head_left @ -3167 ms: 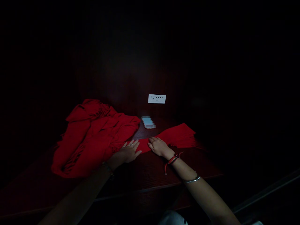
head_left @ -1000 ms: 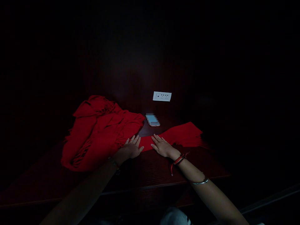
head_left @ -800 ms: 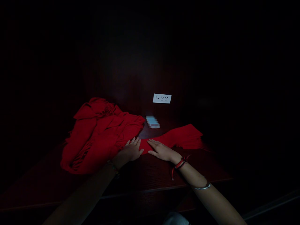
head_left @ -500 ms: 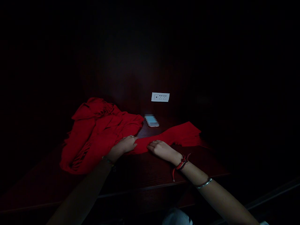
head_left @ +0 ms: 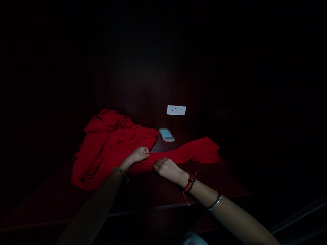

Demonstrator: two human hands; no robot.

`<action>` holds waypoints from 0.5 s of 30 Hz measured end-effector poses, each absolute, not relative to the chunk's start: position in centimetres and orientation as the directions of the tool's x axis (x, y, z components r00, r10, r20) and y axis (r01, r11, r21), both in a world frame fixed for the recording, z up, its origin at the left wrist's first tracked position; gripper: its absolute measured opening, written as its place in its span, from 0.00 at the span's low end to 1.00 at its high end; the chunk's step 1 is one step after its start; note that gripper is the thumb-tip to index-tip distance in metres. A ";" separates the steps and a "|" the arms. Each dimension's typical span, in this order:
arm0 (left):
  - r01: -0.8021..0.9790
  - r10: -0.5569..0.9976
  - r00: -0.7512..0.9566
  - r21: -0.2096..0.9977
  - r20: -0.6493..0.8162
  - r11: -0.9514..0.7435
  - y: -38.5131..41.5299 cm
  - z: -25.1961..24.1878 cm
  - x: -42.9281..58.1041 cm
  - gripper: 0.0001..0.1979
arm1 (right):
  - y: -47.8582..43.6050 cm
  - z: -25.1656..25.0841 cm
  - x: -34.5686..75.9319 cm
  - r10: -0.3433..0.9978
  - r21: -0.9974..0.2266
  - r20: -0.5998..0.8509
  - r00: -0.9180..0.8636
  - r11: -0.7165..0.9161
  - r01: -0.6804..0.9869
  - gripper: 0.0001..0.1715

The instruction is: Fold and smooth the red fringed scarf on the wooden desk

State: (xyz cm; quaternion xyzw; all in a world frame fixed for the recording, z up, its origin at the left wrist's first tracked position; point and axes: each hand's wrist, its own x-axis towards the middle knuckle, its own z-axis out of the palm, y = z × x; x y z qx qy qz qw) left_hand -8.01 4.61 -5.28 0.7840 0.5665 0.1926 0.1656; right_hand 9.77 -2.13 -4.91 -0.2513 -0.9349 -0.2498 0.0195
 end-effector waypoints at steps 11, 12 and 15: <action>0.693 0.947 0.290 0.653 0.135 -0.306 5.4 -6.1 -8.5 0.09 | -1.5 -4.5 8.9 0.428 0.452 0.160 -0.889 0.769 0.452 0.07; 0.688 0.947 0.291 0.658 0.136 -0.306 5.4 -6.1 -8.5 0.09 | -1.4 -4.5 8.7 0.410 0.462 0.158 -0.898 0.773 0.435 0.06; 0.678 0.945 0.293 0.666 0.142 -0.311 5.2 -6.1 -8.4 0.09 | -1.2 -4.5 8.1 0.388 0.475 0.150 -0.909 0.778 0.410 0.05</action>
